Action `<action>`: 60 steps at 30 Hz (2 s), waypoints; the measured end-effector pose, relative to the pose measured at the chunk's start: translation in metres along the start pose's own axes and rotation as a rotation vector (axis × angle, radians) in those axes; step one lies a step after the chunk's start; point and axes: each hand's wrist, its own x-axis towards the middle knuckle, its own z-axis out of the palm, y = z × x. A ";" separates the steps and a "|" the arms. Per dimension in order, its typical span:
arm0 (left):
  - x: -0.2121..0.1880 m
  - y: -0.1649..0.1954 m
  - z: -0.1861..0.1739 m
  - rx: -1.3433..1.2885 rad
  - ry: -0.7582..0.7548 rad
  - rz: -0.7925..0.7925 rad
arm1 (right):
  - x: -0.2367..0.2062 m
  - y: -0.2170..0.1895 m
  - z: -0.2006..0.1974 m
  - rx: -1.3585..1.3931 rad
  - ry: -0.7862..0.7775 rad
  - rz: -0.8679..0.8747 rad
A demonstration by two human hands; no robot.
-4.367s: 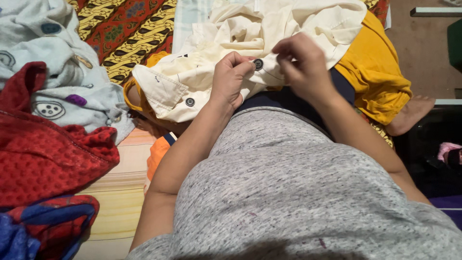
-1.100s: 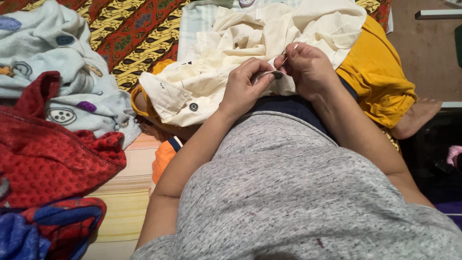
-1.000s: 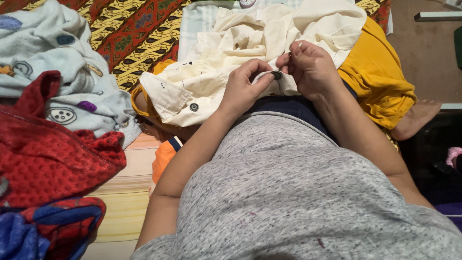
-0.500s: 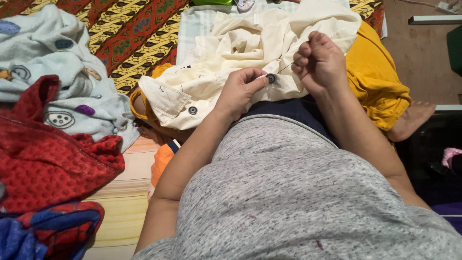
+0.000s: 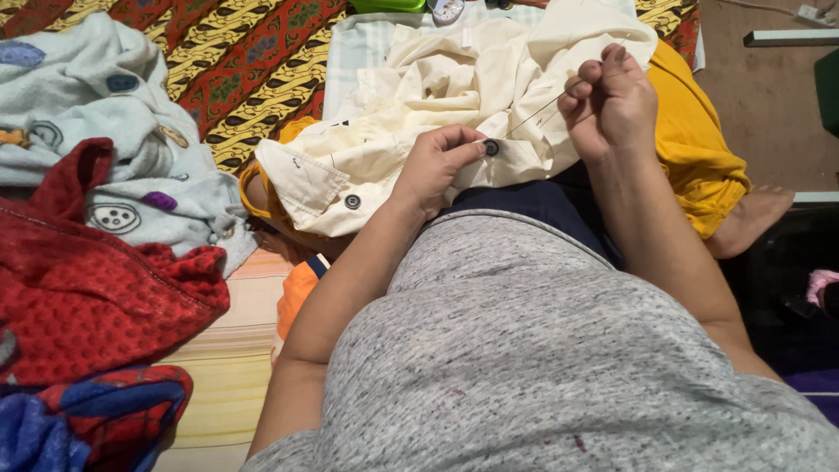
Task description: The person lies on a bed with a white shirt across their lap and sews a button onto the shirt by hand using a needle and thread, pulling the thread through the button repeatedly. They then use scissors to trim the thread and tie off the loose ends.
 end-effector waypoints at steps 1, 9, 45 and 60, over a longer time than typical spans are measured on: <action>0.000 0.000 0.000 -0.007 -0.001 -0.001 | 0.001 -0.002 -0.002 0.002 0.014 -0.012; -0.005 0.006 0.000 -0.061 -0.014 -0.044 | 0.003 -0.013 -0.015 -0.006 0.080 -0.078; -0.009 0.015 -0.005 -0.142 0.027 -0.060 | -0.040 0.028 0.071 -1.399 -0.373 -0.196; -0.002 0.014 0.000 -0.159 0.042 -0.081 | -0.036 0.028 0.068 -1.320 -0.278 -0.042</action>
